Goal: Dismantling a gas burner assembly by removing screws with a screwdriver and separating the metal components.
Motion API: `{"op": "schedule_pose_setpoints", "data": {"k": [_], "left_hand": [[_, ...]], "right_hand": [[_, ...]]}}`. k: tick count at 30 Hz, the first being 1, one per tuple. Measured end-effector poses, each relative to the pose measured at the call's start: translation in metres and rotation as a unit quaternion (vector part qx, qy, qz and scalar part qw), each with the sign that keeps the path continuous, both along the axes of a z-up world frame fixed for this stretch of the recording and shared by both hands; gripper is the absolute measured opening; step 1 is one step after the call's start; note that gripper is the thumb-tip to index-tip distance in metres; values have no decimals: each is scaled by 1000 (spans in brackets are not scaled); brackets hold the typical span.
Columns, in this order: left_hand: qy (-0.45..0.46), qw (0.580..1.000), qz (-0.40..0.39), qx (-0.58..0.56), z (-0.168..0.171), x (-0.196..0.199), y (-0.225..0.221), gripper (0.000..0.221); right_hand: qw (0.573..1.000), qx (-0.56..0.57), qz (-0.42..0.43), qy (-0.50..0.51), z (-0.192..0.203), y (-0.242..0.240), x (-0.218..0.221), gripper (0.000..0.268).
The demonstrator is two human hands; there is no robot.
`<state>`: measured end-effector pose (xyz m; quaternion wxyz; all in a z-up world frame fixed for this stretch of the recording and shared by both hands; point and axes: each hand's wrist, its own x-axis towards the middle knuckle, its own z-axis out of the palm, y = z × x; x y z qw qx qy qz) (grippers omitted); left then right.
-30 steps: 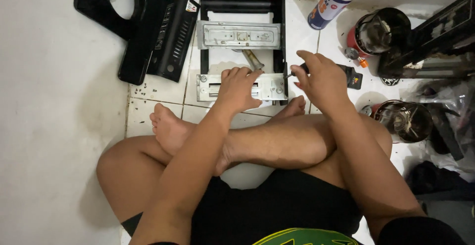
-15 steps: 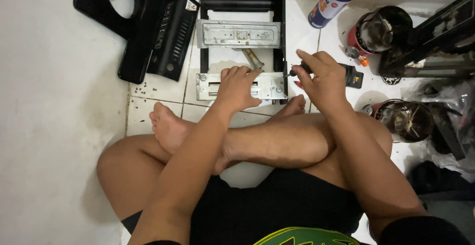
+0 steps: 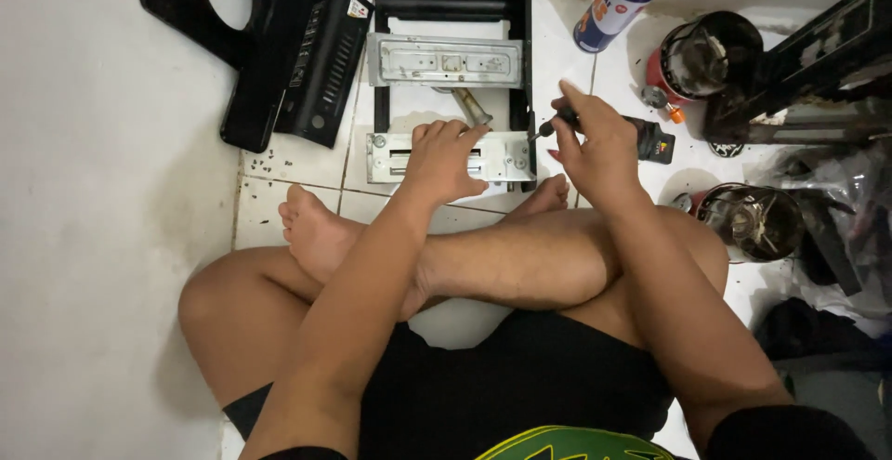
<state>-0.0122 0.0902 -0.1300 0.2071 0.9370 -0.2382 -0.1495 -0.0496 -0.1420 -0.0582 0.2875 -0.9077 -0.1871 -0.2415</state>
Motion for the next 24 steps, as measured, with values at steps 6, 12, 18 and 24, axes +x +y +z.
{"op": "schedule_pose_setpoints", "data": {"k": [6, 12, 18, 24], "left_hand": [[-2, 1000, 2, -6, 2, -1, 0, 83], [2, 1000, 2, -4, 4, -2, 0, 84], [-9, 1000, 7, -4, -2, -1, -1, 84], [0, 1000, 5, -9, 2, -1, 1, 82]], "right_hand": [[999, -32, -37, -24, -19, -7, 3, 26], [997, 67, -32, 15, -12, -3, 2, 26], [997, 4, -75, -15, -36, -8, 5, 42], [976, -149, -115, 112, -27, -5, 0, 53]]}}
